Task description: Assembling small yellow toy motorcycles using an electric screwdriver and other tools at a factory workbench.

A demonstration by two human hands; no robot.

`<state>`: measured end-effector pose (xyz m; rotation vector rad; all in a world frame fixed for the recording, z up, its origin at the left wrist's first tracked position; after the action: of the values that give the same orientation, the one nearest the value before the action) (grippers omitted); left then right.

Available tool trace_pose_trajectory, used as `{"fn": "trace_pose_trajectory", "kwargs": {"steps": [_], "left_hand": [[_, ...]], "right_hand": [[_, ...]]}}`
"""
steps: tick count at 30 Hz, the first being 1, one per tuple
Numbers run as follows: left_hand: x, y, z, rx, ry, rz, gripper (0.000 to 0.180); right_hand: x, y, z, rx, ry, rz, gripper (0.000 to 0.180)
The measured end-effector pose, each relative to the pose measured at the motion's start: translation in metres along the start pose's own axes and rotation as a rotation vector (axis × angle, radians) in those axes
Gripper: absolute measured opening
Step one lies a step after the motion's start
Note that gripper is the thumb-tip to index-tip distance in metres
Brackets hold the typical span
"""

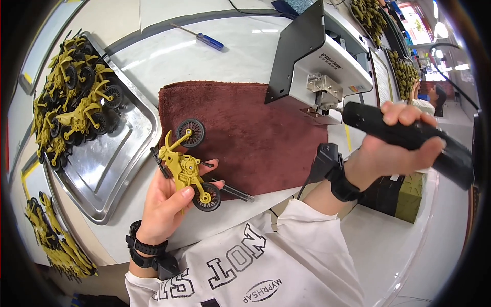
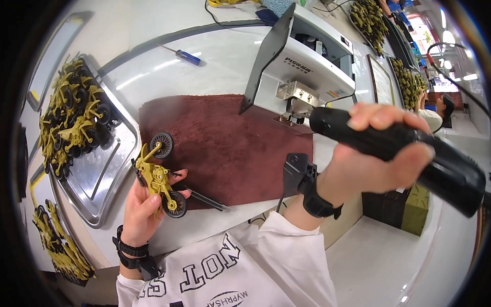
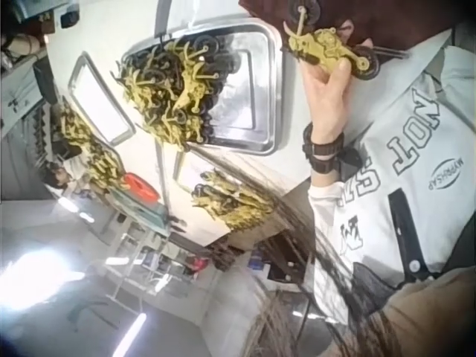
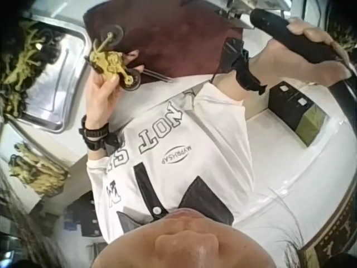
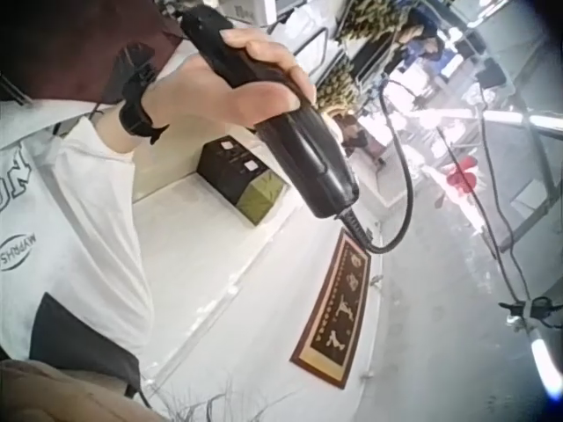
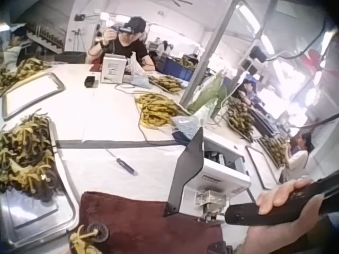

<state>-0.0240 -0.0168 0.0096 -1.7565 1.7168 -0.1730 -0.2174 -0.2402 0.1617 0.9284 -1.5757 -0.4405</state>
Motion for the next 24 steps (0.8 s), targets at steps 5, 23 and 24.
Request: {"fn": "trace_pose_trajectory", "kwargs": {"steps": [5, 23, 24], "left_hand": [[0.000, 0.004, 0.002, 0.058, 0.022, -0.028, 0.054], [-0.003, -0.001, -0.004, 0.021, 0.106, -0.036, 0.060], [-0.004, 0.000, -0.003, 0.030, 0.106, -0.049, 0.059]], "right_hand": [[0.006, -0.019, -0.017, -0.151, -0.015, -0.083, 0.035], [0.024, -0.002, -0.024, -0.090, -0.025, -0.027, 0.034], [0.025, -0.013, -0.024, -0.109, -0.038, -0.085, 0.029]]}}
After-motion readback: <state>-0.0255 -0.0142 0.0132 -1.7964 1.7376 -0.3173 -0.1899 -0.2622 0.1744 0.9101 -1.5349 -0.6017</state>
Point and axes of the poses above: each hand's wrist, its own x-axis towards the middle knuckle, its own z-axis out of the back of the hand, y = z × x, the point moved 5 cm from there along x, towards the middle knuckle, and after that the axes turned 1 degree about -x, right-handed, at the moved point
